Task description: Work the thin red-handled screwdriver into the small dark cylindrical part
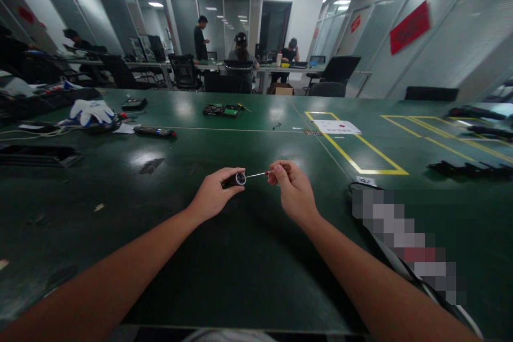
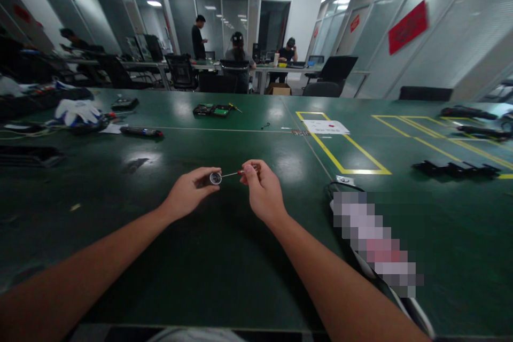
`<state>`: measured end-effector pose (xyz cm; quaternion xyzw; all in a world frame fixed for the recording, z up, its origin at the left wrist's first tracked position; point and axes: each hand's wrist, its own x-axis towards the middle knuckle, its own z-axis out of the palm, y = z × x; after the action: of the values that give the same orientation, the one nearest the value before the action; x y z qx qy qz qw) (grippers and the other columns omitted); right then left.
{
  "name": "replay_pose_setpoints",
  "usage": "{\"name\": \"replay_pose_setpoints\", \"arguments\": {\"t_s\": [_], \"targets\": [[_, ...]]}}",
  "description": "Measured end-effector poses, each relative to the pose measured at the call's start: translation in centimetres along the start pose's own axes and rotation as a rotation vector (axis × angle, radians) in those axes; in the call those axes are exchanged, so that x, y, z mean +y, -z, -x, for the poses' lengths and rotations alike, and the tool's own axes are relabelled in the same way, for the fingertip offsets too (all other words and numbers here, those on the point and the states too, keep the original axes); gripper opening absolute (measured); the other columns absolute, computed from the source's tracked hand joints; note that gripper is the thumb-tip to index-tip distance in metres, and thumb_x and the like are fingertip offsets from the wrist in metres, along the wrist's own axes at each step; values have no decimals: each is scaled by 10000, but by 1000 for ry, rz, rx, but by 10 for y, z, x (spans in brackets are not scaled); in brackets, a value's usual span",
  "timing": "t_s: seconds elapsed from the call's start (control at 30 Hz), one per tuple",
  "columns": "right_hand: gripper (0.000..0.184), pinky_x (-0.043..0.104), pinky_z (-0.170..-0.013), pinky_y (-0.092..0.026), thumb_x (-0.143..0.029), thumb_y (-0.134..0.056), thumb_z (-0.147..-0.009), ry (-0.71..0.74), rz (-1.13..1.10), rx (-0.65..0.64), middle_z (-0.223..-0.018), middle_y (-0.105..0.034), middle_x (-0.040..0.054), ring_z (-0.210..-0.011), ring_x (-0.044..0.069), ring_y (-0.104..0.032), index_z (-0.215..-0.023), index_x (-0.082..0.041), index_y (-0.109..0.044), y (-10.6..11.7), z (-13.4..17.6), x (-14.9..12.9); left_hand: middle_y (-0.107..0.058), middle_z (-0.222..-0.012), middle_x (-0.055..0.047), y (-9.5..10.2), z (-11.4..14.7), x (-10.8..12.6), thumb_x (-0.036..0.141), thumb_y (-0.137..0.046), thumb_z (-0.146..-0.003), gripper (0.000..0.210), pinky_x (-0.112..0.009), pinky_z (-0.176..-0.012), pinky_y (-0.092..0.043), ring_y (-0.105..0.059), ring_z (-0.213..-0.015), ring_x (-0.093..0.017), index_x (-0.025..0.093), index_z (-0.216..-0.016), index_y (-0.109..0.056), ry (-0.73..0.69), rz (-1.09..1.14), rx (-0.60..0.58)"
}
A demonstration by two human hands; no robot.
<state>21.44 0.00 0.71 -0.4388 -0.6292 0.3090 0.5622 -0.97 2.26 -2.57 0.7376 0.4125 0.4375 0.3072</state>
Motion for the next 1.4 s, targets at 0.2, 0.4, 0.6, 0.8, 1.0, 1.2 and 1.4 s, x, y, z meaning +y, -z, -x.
{"name": "replay_pose_setpoints", "arguments": {"t_s": [0.2, 0.4, 0.6, 0.8, 1.0, 1.2, 1.4], "targets": [[275, 311, -624, -454, -497, -551, -985, -44, -57, -59, -701, -620, -18, -630, 161, -579, -1005, -234, -628, 0, -1, 2, -669, -1272, -71, 2, 1, 4, 206, -754, -841, 437, -430, -1078, -465, -627, -1181, -238, 252, -1272, -701, -21, -45, -4], [389, 300, -593, -421, -589, -513, -976, -82, -106, -63, -692, -588, -13, -607, 148, -520, -919, -232, -656, -1, 0, -4, -655, -1267, -64, 3, 1, 9, 205, -745, -848, 442, -417, -1070, -453, -606, -1193, -237, 256, -1285, -698, -18, -134, -17], [229, 311, -652, -466, -439, -578, -950, -103, -99, 44, -724, -635, -5, -669, 166, -582, -937, -226, -659, 1, -4, -1, -656, -1278, -70, 2, 1, 14, 223, -737, -857, 459, -420, -1077, -448, -607, -1193, -245, 244, -1313, -684, 8, -133, -22], [278, 334, -700, -505, -464, -559, -957, -104, -90, 43, -780, -682, 28, -708, 178, -626, -929, -211, -671, -5, -4, 6, -660, -1283, -83, -8, 0, 17, 211, -726, -869, 475, -417, -1086, -443, -613, -1189, -243, 214, -1340, -665, 73, -163, -4], [264, 375, -700, -545, -466, -620, -907, -410, -405, 117, -680, -629, 15, -606, 172, -582, -849, -210, -649, 6, -17, 28, -640, -1316, -97, -12, -9, 25, 172, -667, -917, 514, -398, -1080, -451, -593, -1212, -234, 191, -1424, -591, -109, -286, -78], [245, 369, -640, -562, -431, -609, -902, -559, -392, 209, -628, -582, 5, -526, 162, -530, -770, -224, -620, 15, -25, 44, -648, -1287, -108, -8, -12, 14, 158, -663, -912, 531, -416, -1050, -473, -612, -1167, -251, 184, -1435, -576, -78, -351, -208], [252, 332, -586, -540, -471, -649, -871, -456, -297, 227, -719, -642, 28, -612, 177, -592, -808, -227, -649, 10, -21, 45, -650, -1292, -98, -8, -8, 12, 181, -682, -899, 502, -442, -1069, -467, -610, -1188, -262, 217, -1394, -607, -72, -328, -194]]}}
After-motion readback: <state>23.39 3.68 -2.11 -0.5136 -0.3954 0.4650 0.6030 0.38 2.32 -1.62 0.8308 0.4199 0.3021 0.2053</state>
